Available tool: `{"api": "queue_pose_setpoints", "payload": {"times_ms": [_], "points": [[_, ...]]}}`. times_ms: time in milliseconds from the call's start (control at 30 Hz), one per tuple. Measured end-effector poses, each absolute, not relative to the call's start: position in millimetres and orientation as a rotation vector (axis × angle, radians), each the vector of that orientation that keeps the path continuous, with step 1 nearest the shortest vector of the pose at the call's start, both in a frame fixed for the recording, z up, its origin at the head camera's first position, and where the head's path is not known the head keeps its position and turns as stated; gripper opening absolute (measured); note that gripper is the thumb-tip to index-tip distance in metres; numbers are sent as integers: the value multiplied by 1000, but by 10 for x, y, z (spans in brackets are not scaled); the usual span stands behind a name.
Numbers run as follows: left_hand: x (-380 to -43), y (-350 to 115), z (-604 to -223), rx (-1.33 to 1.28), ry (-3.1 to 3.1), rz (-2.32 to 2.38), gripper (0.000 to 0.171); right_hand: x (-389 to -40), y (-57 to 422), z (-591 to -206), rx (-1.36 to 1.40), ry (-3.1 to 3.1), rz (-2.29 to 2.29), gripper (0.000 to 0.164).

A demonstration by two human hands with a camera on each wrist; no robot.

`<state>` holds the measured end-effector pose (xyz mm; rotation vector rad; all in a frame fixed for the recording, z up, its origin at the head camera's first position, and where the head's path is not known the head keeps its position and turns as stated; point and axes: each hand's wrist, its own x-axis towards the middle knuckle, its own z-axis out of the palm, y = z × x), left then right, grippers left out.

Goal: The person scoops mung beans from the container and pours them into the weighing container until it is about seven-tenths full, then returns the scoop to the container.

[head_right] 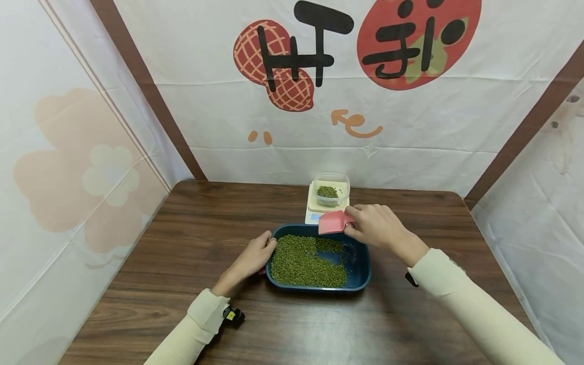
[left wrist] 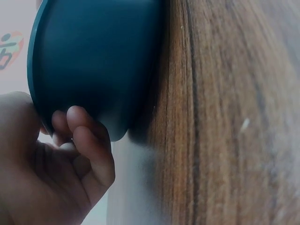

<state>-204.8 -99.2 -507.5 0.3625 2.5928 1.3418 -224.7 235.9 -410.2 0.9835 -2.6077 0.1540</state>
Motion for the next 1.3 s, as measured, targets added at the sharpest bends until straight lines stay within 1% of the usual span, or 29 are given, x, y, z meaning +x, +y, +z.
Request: {"api": "queue_pose_setpoints", "payload": {"times_ms": [533,900,1300], "points": [[-2044,-988,-5056,335,2602,1334,29,-2043,2446,-4168,1001,-2659,101,10],[-2044,-983,-5047,333,2595,1345,29,-1961,2515,-4172,1005,-2686,50,17],[-2055,-978,-5071,331,2610,1332,29,-1893,2492,-4128,1027,-2713,1,12]]}}
